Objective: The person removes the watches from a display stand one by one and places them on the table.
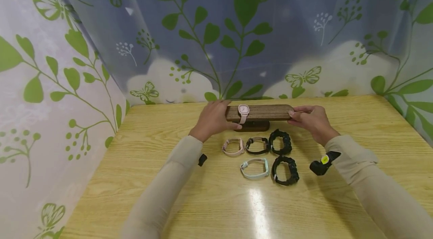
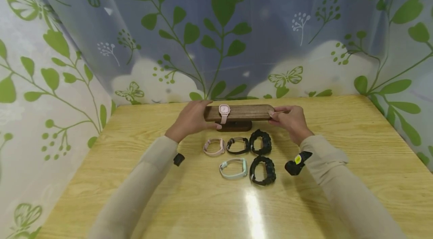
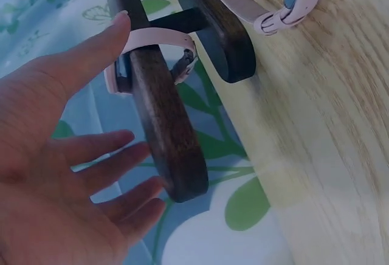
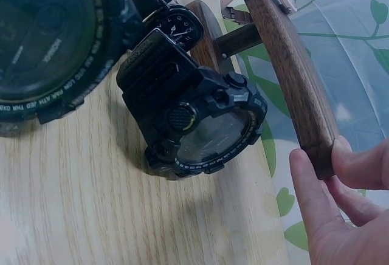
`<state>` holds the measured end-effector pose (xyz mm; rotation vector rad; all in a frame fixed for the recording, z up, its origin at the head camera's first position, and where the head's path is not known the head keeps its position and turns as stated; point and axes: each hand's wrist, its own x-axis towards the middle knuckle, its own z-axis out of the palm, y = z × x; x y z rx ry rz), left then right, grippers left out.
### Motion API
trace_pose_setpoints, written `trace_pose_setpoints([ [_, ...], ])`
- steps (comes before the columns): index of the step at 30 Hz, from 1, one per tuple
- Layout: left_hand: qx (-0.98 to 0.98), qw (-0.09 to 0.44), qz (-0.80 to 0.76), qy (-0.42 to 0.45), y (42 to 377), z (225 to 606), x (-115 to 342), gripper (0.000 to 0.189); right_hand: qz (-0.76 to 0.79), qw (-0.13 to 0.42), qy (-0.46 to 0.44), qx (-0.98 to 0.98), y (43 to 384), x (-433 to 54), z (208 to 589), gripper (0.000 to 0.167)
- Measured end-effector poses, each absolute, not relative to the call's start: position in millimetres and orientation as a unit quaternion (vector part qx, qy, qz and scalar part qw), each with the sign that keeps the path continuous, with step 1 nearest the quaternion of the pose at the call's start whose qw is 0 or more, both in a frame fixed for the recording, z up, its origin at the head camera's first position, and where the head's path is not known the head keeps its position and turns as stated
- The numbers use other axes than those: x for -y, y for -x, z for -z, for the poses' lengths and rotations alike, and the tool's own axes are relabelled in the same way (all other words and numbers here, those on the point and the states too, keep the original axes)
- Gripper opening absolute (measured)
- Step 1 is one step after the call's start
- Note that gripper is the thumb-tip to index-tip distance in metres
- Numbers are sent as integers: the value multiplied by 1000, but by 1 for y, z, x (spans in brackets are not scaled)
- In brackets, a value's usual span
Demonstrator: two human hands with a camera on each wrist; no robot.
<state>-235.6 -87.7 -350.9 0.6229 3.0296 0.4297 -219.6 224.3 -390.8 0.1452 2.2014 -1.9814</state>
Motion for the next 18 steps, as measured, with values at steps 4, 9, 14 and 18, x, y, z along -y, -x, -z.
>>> trace_pose_setpoints([
  [4,-965,14,-156,-210,243,354,82,93,666,88,-52,-739,219,-224,389,55],
  [9,-963,15,-149,-225,251,358,73,92,665,88,-55,-740,219,-225,389,55],
  [14,-961,16,-146,-235,257,361,66,90,668,88,-53,-737,219,-225,390,55],
  [18,-961,22,-147,-232,259,363,63,88,671,88,-52,-734,220,-225,391,55],
])
